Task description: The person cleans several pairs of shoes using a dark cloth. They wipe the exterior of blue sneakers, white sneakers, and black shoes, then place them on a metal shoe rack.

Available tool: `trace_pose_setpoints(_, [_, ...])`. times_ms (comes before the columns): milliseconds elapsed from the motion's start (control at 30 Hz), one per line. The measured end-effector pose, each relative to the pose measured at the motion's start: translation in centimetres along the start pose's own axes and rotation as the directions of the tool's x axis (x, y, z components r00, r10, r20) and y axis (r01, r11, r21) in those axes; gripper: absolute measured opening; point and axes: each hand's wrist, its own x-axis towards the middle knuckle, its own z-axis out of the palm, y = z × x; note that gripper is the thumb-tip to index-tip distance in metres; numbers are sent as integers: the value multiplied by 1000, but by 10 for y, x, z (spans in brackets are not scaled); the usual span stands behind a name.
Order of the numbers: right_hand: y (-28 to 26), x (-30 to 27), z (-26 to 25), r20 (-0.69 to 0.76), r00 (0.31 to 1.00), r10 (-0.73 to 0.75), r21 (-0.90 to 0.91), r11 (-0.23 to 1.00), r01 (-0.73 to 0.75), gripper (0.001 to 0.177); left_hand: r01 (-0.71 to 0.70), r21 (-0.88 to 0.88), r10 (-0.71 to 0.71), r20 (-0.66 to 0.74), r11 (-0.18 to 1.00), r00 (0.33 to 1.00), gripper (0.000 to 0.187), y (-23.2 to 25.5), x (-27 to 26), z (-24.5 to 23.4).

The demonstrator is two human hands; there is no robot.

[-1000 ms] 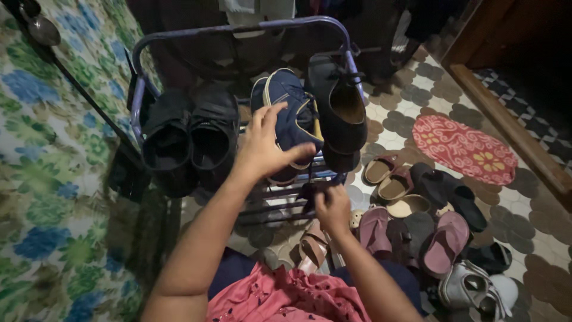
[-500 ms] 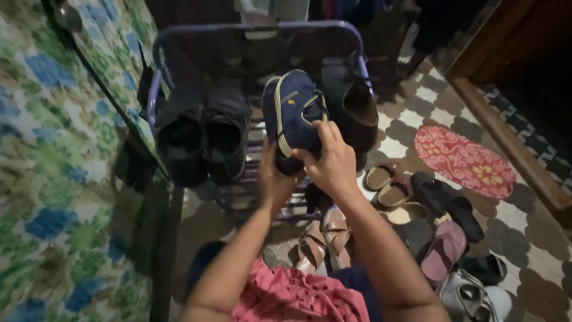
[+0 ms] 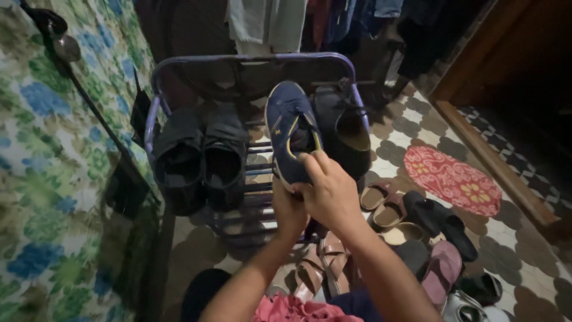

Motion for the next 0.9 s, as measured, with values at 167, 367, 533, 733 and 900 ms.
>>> trace_pose_setpoints(167, [6,7,6,35,999,39,-49,998,-37,62,-170,491,126,122,854,984,74,-17,6,-12])
trace_pose_setpoints(367, [8,7,-12,178,980,92,76,991,-107,80,-202,50,179,293,978,939,94,10,20,-68])
trace_pose_setpoints(533, [34,19,-10,26,985,168,460,873,-161,41,-183,266,106,278,947,955,42,51,58,-73])
trace_pose_setpoints(733, [49,60,-5,323,838,440,262,809,-526,42,-8,795,-154,127,606,980,38,103,88,-39])
trace_pose_setpoints(900, [63,81,5,115,985,131,68,988,-139,29,-88,816,-15,117,571,993,41,90,104,-36])
